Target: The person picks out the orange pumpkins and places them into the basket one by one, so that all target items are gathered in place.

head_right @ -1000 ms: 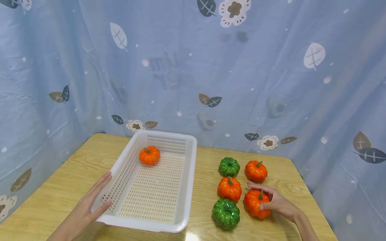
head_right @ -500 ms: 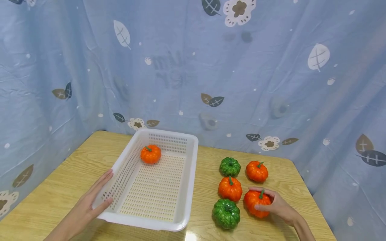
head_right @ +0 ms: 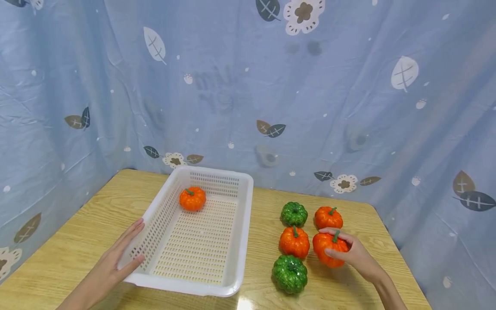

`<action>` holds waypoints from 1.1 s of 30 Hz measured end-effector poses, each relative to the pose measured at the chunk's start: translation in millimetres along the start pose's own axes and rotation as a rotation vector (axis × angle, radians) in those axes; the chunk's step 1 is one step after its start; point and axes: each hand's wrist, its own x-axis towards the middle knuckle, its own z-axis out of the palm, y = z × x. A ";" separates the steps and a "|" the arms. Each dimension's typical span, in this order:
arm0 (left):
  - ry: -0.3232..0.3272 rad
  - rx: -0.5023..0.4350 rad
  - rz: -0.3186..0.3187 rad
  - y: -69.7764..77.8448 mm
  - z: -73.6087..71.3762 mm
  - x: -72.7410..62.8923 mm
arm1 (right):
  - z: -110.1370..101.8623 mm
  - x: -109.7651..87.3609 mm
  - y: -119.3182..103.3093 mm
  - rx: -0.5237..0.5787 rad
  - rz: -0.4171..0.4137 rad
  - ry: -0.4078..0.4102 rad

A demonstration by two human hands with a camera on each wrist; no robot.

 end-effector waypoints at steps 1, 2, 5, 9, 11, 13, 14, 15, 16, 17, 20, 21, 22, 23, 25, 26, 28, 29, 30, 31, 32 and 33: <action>0.003 0.002 0.003 -0.3 0.0 -0.1 | 1.3 1.0 -1.4 -0.003 -0.014 0.000; 0.005 0.003 0.005 -0.4 -0.1 -0.2 | 2.7 2.0 -3.0 -0.004 -0.026 -0.001; 0.005 -0.001 0.007 -0.7 -0.5 -0.2 | 6.7 4.9 -8.0 0.017 -0.036 -0.009; 0.007 0.004 0.004 -1.5 -0.9 -0.2 | 12.4 10.9 -15.1 0.022 -0.054 -0.035; 0.009 0.003 0.002 -1.9 -0.5 -0.4 | 15.7 14.6 -19.0 0.022 -0.064 -0.048; 0.014 0.003 0.007 -1.8 0.0 -0.7 | 19.0 18.4 -23.1 0.018 -0.072 -0.055; 0.015 -0.001 0.008 -1.8 0.4 -0.8 | 20.6 20.4 -25.2 0.013 -0.077 -0.056; 0.017 -0.006 0.013 -1.8 0.8 -0.7 | 22.7 22.4 -27.6 0.017 -0.073 -0.053; 0.018 -0.012 0.015 -1.9 1.3 -0.8 | 24.6 24.3 -29.8 0.014 -0.074 -0.052; 0.017 -0.014 0.016 -1.8 1.5 -0.8 | 26.7 26.4 -32.3 0.018 -0.067 -0.050; 0.011 -0.025 0.009 -1.5 1.8 -1.0 | 33.2 32.6 -38.0 0.005 -0.067 -0.040; 0.010 -0.025 0.007 -1.4 1.7 -1.0 | 35.6 34.5 -39.9 0.004 -0.064 -0.034; 0.008 -0.024 0.003 -1.4 1.7 -1.0 | 37.7 36.3 -41.6 -0.003 -0.063 -0.027; 0.006 -0.023 -0.001 -1.3 1.4 -1.1 | 40.2 38.3 -43.5 -0.004 -0.057 -0.017; 0.006 -0.021 -0.003 -1.2 1.0 -0.9 | 44.7 42.1 -47.5 -0.015 -0.060 0.003; 0.005 -0.020 -0.003 -1.5 0.9 -0.6 | 46.8 44.0 -49.5 -0.020 -0.060 0.010; 0.005 -0.017 -0.002 -1.8 0.6 -0.1 | 50.4 48.3 -53.4 -0.014 -0.056 0.017; 0.004 -0.017 -0.003 -1.8 0.4 -0.1 | 52.2 50.8 -55.1 -0.007 -0.055 0.016; 0.004 -0.016 -0.004 -1.9 0.4 0.0 | 53.7 53.1 -56.8 -0.001 -0.054 0.014; 0.002 -0.015 -0.007 -1.9 0.4 0.1 | 55.1 55.3 -58.1 -0.004 -0.050 0.016; 0.001 -0.012 -0.011 -1.8 0.3 0.1 | 56.5 57.6 -59.4 -0.009 -0.046 0.014; -0.001 -0.007 -0.018 -1.3 0.2 0.2 | 57.9 60.1 -60.7 -0.004 -0.036 0.013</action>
